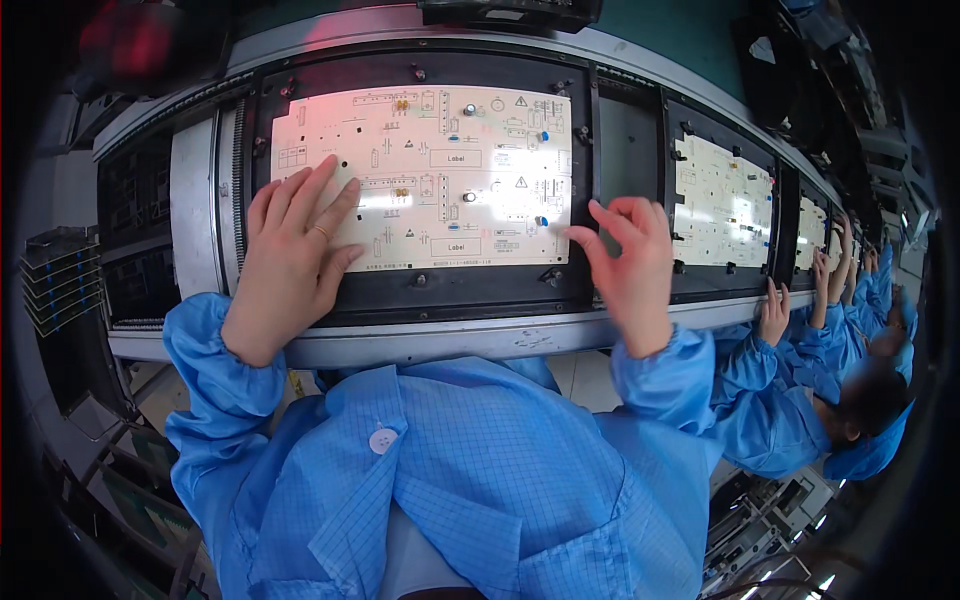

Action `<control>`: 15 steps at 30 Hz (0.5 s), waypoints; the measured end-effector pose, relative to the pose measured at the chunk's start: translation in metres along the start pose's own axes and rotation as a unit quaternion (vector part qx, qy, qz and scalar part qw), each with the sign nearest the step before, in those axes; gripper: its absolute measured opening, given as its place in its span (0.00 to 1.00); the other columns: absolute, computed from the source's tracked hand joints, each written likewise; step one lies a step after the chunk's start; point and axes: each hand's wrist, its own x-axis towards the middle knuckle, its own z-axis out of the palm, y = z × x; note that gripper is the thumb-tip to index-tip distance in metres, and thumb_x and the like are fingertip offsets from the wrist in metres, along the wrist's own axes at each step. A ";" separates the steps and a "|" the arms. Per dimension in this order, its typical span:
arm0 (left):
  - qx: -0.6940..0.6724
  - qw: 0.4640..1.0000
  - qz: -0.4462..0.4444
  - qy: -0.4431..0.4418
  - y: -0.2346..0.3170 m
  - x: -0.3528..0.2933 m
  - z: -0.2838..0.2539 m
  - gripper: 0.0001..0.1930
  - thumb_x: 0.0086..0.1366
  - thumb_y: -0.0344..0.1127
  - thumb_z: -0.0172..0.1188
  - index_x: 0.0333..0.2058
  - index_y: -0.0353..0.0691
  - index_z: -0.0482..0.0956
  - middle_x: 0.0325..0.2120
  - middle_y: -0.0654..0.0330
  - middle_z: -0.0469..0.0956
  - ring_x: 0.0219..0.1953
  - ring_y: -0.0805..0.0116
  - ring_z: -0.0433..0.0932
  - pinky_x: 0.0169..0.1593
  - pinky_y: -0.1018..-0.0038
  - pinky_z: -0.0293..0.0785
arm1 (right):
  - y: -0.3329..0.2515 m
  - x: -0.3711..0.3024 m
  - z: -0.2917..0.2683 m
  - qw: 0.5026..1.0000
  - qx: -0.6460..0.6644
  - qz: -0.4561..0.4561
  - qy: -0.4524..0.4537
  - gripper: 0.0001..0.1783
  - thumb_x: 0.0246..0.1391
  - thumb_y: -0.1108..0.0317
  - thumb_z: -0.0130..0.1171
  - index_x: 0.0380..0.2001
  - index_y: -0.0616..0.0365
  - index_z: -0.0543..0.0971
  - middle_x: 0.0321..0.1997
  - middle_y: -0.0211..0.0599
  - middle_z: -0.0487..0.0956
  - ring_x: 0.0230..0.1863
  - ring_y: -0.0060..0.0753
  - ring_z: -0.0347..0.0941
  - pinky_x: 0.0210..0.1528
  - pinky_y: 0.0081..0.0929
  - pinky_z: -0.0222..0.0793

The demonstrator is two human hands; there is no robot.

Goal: The person is manually assembling electronic components onto printed circuit boards at a factory workstation.

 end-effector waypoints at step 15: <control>-0.156 0.987 0.021 0.033 -0.107 -0.062 -0.023 0.18 0.52 0.28 0.69 0.43 0.39 0.78 0.54 0.57 0.73 0.63 0.52 0.66 0.68 0.52 0.56 | -0.050 -0.030 0.036 0.998 0.068 0.008 0.010 0.19 0.52 0.81 0.62 0.48 0.59 0.82 0.43 0.38 0.78 0.47 0.38 0.71 0.49 0.28 0.67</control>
